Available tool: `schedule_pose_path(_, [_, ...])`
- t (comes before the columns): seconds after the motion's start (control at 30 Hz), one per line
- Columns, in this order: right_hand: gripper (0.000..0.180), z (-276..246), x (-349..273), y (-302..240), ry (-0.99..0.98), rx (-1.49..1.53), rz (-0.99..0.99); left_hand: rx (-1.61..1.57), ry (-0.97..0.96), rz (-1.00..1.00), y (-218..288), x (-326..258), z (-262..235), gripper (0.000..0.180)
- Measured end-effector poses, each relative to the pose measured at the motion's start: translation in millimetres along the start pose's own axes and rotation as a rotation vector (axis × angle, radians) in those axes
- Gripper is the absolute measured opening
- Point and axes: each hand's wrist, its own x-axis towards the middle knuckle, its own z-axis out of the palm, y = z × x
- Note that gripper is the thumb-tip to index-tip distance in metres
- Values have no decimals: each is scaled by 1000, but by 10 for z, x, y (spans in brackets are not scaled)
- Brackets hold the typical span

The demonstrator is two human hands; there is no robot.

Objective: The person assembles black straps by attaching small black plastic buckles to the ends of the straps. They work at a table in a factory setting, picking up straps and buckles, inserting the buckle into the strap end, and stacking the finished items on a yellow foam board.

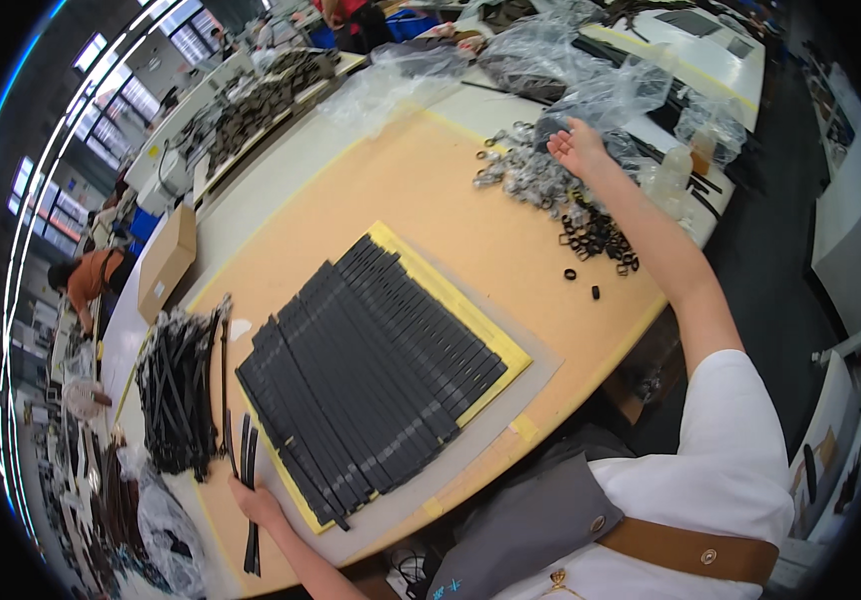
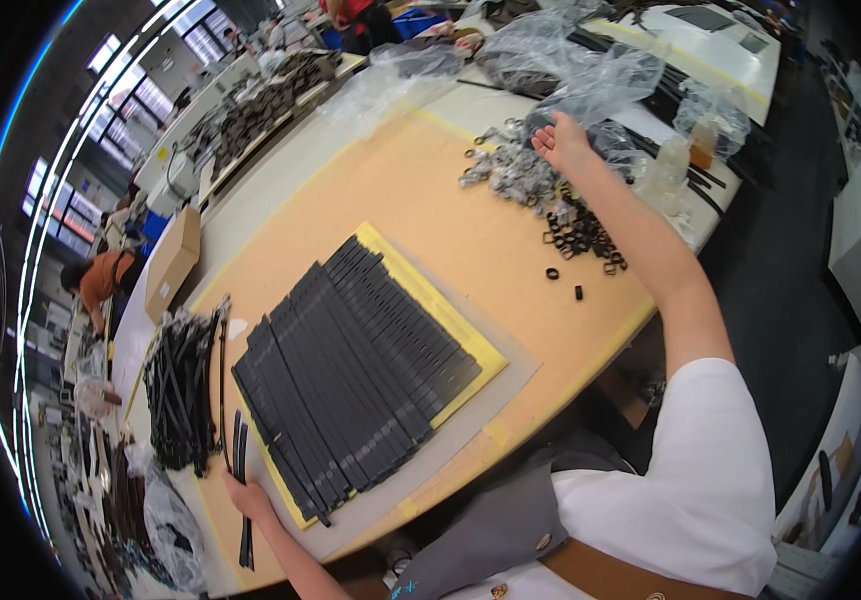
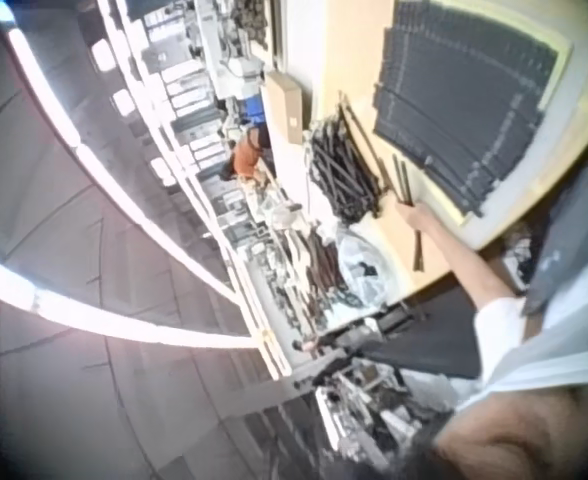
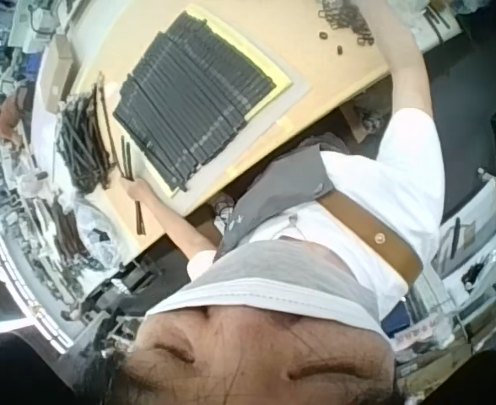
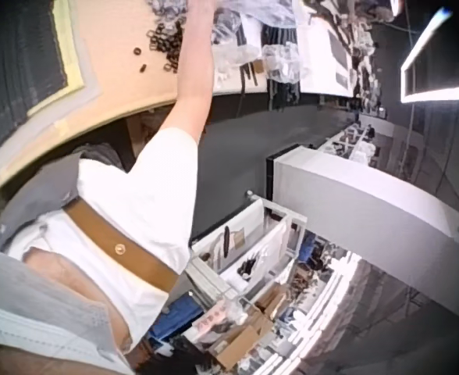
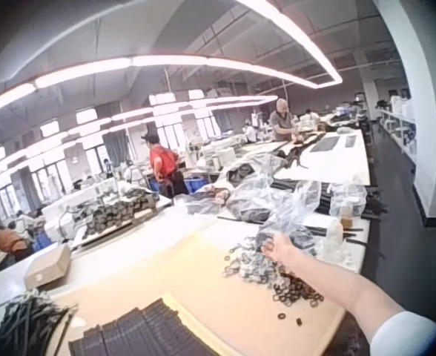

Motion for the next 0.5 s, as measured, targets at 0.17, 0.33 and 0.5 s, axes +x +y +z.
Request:
schedule_pose_path(0.17, [25,2,-699,352,-565,-521,379,-36,-44,49,81,47,-69,45])
schedule_pose_path(0.33, [28,161,-1375,1155,-805,-960,549,-64,-296,-34,9,79,-392,34])
schedule_pose_path(0.5, [38,618,-1314,1901,-927,-1230,58,-208,-489,-72,264,-7,-735,27])
